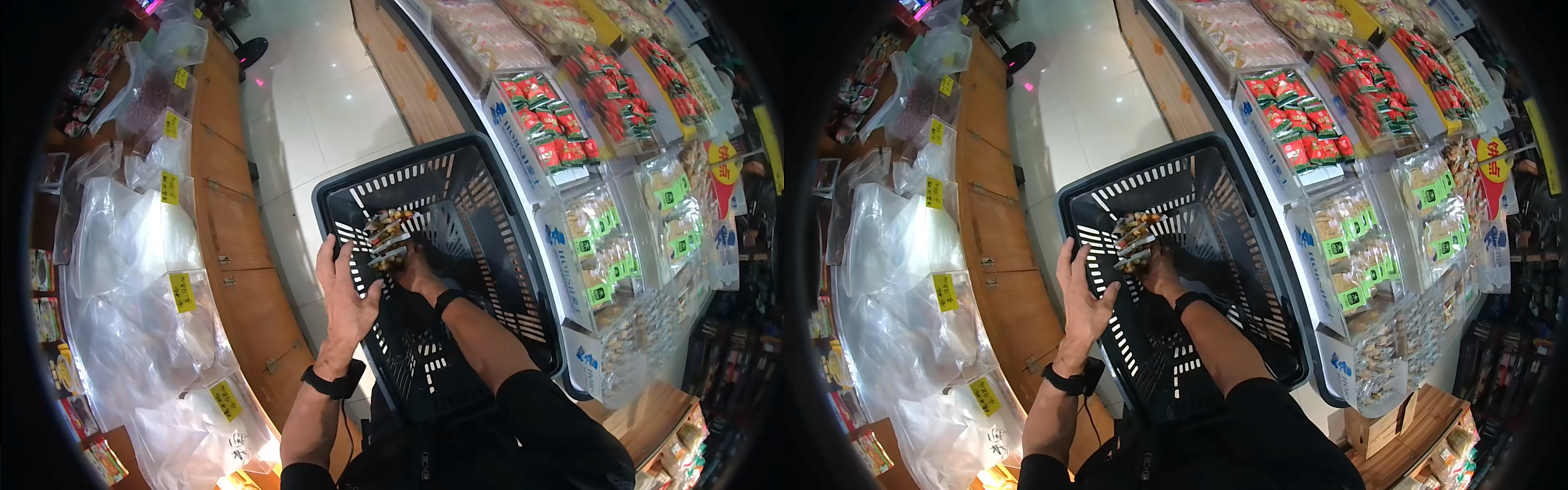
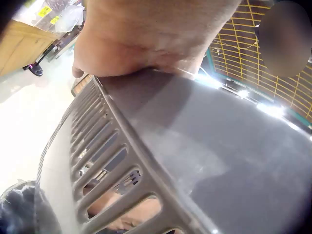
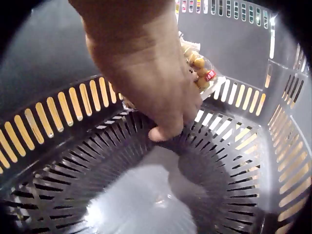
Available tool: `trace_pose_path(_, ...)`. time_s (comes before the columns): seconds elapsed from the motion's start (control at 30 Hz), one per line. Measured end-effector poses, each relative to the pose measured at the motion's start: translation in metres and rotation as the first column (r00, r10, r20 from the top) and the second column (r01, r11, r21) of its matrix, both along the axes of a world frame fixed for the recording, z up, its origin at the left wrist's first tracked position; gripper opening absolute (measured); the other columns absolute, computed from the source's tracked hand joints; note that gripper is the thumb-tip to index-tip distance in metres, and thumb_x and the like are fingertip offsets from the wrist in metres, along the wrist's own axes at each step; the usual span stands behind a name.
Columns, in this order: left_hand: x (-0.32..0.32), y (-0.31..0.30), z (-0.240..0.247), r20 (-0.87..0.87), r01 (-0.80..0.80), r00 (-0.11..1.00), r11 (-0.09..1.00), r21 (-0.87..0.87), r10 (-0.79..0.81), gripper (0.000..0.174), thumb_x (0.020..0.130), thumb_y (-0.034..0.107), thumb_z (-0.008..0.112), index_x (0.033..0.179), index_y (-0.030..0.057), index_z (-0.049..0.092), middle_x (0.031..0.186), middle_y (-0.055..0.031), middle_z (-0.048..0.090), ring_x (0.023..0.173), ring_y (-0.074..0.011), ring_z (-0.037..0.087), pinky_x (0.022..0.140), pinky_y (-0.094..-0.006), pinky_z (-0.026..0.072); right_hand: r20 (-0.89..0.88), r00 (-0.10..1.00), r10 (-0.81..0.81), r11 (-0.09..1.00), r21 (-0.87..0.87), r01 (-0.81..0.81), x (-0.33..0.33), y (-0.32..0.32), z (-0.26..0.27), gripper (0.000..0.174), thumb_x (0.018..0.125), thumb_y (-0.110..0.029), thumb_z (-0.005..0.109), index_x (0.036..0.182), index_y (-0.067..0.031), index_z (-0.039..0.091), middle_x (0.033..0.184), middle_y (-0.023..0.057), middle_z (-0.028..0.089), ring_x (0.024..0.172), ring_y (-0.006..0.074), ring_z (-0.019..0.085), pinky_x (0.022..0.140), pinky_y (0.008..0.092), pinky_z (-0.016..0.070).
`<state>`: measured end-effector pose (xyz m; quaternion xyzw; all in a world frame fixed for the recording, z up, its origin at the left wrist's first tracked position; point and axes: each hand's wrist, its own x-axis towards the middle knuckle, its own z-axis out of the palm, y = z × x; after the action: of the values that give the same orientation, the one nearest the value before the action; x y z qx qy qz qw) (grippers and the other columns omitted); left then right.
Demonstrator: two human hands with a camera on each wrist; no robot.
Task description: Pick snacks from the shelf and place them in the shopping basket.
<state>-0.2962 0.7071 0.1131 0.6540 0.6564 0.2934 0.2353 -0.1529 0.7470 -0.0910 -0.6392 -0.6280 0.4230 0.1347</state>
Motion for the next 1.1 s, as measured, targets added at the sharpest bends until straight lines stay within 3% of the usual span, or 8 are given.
trace_pose_path(0.43, 0.002, -0.006, 0.021, -0.339, 0.156, 0.935, 0.981, 0.118, -0.108, 0.066, 0.062, 0.002, 0.074, 0.123, 0.0008, 0.050, 0.142, -0.0224, 0.034, 0.134, -0.0438, 0.025, 0.108, -0.0523, 0.0259, 0.013, 1.000, -0.004, 1.000, 0.022, 0.004, 0.014, -0.008, -0.012, 0.085, 0.068, -0.019, 0.075, 0.137, -0.0011, 0.029, 0.122, 0.0268, 0.047, 0.114, 0.0446, 0.047, 0.099, 0.0446, 0.0420)
trace_pose_path(0.57, 0.013, -0.019, 0.030, -0.145, 0.381, 0.911, 0.922, -0.068, -0.387, 0.058, 0.070, 0.005, 0.071, 0.123, -0.0020, 0.050, 0.134, -0.0234, 0.043, 0.126, -0.0439, 0.038, 0.105, -0.0492, 0.0327, -0.070, 0.998, -0.005, 0.999, 0.052, 0.009, 0.020, -0.008, -0.003, 0.078, 0.069, -0.017, 0.070, 0.135, 0.0009, 0.033, 0.122, 0.0287, 0.049, 0.116, 0.0453, 0.047, 0.099, 0.0449, 0.0420)
trace_pose_path(0.73, 0.037, -0.022, 0.052, 0.190, 0.546, 0.818, 0.629, -0.554, -0.543, 0.051, 0.085, 0.008, 0.062, 0.131, -0.0041, 0.043, 0.133, -0.0211, 0.046, 0.119, -0.0389, 0.050, 0.100, -0.0424, 0.0418, -0.002, 0.999, -0.051, 0.997, -0.064, 0.051, 0.014, 0.007, -0.005, 0.065, 0.069, -0.012, 0.062, 0.127, 0.0051, 0.042, 0.123, 0.0303, 0.051, 0.118, 0.0451, 0.047, 0.102, 0.0437, 0.0400)
trace_pose_path(0.8, 0.052, -0.015, 0.041, 0.560, 0.461, 0.819, 0.723, -0.515, -0.123, 0.051, 0.087, 0.009, 0.060, 0.133, -0.0030, 0.042, 0.133, -0.0180, 0.047, 0.119, -0.0334, 0.050, 0.099, -0.0401, 0.0418, -0.006, 0.999, -0.049, 0.997, -0.063, 0.049, 0.016, 0.014, -0.010, 0.054, 0.069, -0.013, 0.062, 0.118, 0.0048, 0.051, 0.119, 0.0296, 0.055, 0.114, 0.0441, 0.051, 0.099, 0.0429, 0.0413)
trace_pose_path(0.87, 0.068, -0.004, 0.019, 0.740, 0.275, 0.510, 0.732, -0.623, 0.438, 0.045, 0.088, 0.014, 0.060, 0.129, 0.0018, 0.045, 0.126, -0.0105, 0.050, 0.111, -0.0234, 0.052, 0.095, -0.0354, 0.0428, -0.251, 0.964, -0.091, 0.996, -0.040, 0.084, 0.021, 0.015, -0.026, 0.050, 0.071, -0.017, 0.064, 0.115, 0.0038, 0.053, 0.116, 0.0292, 0.057, 0.109, 0.0449, 0.053, 0.096, 0.0423, 0.0433)
trace_pose_path(0.9, 0.074, -0.004, 0.002, 0.702, 0.212, 0.431, 0.693, -0.689, 0.566, 0.043, 0.088, 0.015, 0.061, 0.126, 0.0033, 0.047, 0.123, -0.0093, 0.050, 0.108, -0.0220, 0.052, 0.093, -0.0345, 0.0430, -0.248, 0.965, -0.086, 0.996, -0.046, 0.078, 0.022, 0.016, -0.019, 0.047, 0.074, -0.023, 0.065, 0.112, 0.0031, 0.055, 0.113, 0.0280, 0.059, 0.105, 0.0438, 0.055, 0.092, 0.0416, 0.0450)
trace_pose_path(0.97, 0.087, -0.001, -0.025, 0.587, 0.111, 0.235, 0.579, -0.808, 0.774, 0.037, 0.088, 0.019, 0.062, 0.120, 0.0062, 0.050, 0.117, -0.0070, 0.051, 0.102, -0.0193, 0.052, 0.089, -0.0325, 0.0434, -0.219, 0.976, -0.005, 0.998, -0.062, -0.009, 0.025, 0.020, -0.018, 0.050, 0.076, -0.031, 0.067, 0.112, 0.0022, 0.055, 0.109, 0.0272, 0.061, 0.104, 0.0420, 0.058, 0.088, 0.0414, 0.0474)
trace_pose_path(1.1, 0.097, 0.013, -0.066, 0.562, 0.027, 0.085, 0.562, -0.827, 0.823, 0.023, 0.089, 0.023, 0.059, 0.107, 0.0097, 0.057, 0.096, -0.0033, 0.057, 0.086, -0.0198, 0.056, 0.071, -0.0341, 0.0482, -0.132, 0.977, 0.166, 0.983, -0.062, -0.175, 0.028, 0.020, -0.070, 0.057, 0.074, -0.031, 0.071, 0.117, 0.0012, 0.050, 0.110, 0.0266, 0.063, 0.110, 0.0403, 0.058, 0.090, 0.0422, 0.0484)
